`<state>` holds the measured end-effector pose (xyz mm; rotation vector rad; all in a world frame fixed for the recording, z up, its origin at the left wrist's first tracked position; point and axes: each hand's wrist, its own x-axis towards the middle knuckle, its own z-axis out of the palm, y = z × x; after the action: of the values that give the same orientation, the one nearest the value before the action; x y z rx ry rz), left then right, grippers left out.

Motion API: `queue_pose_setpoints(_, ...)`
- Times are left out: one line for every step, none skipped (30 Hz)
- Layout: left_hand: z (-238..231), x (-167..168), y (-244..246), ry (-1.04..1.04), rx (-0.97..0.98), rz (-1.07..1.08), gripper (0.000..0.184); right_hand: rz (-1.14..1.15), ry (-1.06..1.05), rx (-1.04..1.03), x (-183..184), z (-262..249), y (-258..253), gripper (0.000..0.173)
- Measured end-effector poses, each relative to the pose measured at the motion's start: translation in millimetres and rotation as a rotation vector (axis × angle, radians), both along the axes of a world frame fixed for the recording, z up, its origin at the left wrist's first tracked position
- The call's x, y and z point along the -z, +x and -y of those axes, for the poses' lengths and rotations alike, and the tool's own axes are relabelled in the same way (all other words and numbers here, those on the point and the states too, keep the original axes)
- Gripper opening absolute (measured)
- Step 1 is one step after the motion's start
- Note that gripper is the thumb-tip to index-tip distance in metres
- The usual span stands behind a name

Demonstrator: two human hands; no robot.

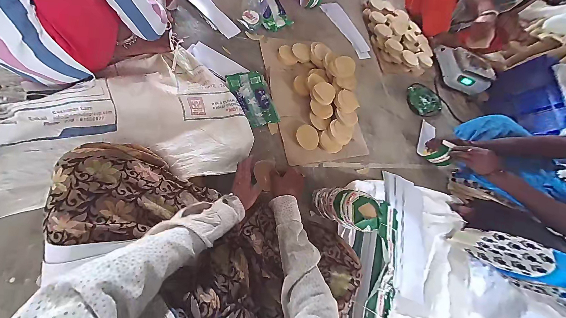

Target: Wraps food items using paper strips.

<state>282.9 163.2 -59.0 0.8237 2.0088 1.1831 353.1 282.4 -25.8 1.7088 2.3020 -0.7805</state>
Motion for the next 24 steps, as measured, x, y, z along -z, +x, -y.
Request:
queue_pose_setpoints(-5,0,7,-0.010,-0.156,0.133,0.082,-0.016,-0.008,0.000,0,4,1,0.044)
queue_pose_setpoints(-13,-1,12,-0.039,-0.250,0.213,0.084,-0.016,-0.020,-0.014,0,7,3,0.044)
queue_pose_setpoints(-22,-3,15,-0.070,-0.284,0.242,0.086,-0.027,-0.016,-0.035,-1,9,5,0.045)
queue_pose_setpoints(-29,-8,15,-0.107,-0.280,0.237,0.088,-0.035,-0.009,-0.063,-2,9,8,0.048)
queue_pose_setpoints(-35,-12,15,-0.146,-0.261,0.212,0.090,-0.030,-0.011,-0.083,-3,9,10,0.048)
queue_pose_setpoints(-38,-14,14,-0.185,-0.227,0.187,0.092,-0.020,-0.025,-0.091,-2,7,11,0.045)
queue_pose_setpoints(-40,-14,13,-0.213,-0.186,0.164,0.094,-0.018,-0.036,-0.086,1,1,11,0.042)
queue_pose_setpoints(-42,-14,11,-0.218,-0.155,0.148,0.095,-0.030,-0.035,-0.075,5,-6,10,0.042)
queue_pose_setpoints(-42,-13,10,-0.221,-0.127,0.140,0.096,-0.062,-0.018,-0.069,12,-13,8,0.045)
queue_pose_setpoints(-43,-13,7,-0.232,-0.097,0.136,0.095,-0.102,-0.003,-0.085,18,-22,5,0.049)
queue_pose_setpoints(-44,-14,4,-0.252,-0.070,0.138,0.096,-0.126,0.002,-0.133,22,-30,1,0.050)
queue_pose_setpoints(-44,-15,1,-0.272,-0.057,0.150,0.097,-0.135,-0.009,-0.197,24,-37,-3,0.050)
queue_pose_setpoints(-44,-13,-1,-0.265,-0.060,0.165,0.097,-0.143,-0.017,-0.241,26,-42,-6,0.044)
queue_pose_setpoints(-42,-8,-2,-0.215,-0.083,0.180,0.097,-0.145,-0.018,-0.237,27,-46,-8,0.040)
queue_pose_setpoints(-40,0,1,-0.123,-0.119,0.187,0.099,-0.149,-0.012,-0.180,27,-46,-8,0.038)
queue_pose_setpoints(-38,8,6,-0.012,-0.165,0.177,0.104,-0.150,0.008,-0.090,28,-44,-8,0.036)
queue_pose_setpoints(-37,14,12,0.077,-0.199,0.158,0.108,-0.160,0.043,-0.005,30,-38,-6,0.035)
queue_pose_setpoints(-36,18,16,0.125,-0.209,0.144,0.108,-0.174,0.082,0.044,31,-29,-4,0.036)
queue_pose_setpoints(-35,20,17,0.125,-0.208,0.142,0.104,-0.184,0.114,0.040,31,-18,-3,0.035)
queue_pose_setpoints(-35,20,14,0.091,-0.206,0.147,0.102,-0.169,0.126,0.004,27,-8,-2,0.033)
queue_pose_setpoints(-36,20,11,0.046,-0.204,0.144,0.100,-0.149,0.116,-0.043,24,0,-2,0.032)
queue_pose_setpoints(-37,19,8,0.007,-0.205,0.143,0.099,-0.129,0.099,-0.077,22,2,-1,0.031)
queue_pose_setpoints(-39,17,4,-0.031,-0.191,0.148,0.099,-0.127,0.080,-0.086,21,1,-1,0.031)
queue_pose_setpoints(-41,15,0,-0.069,-0.175,0.155,0.099,-0.140,0.065,-0.070,22,-4,-1,0.031)
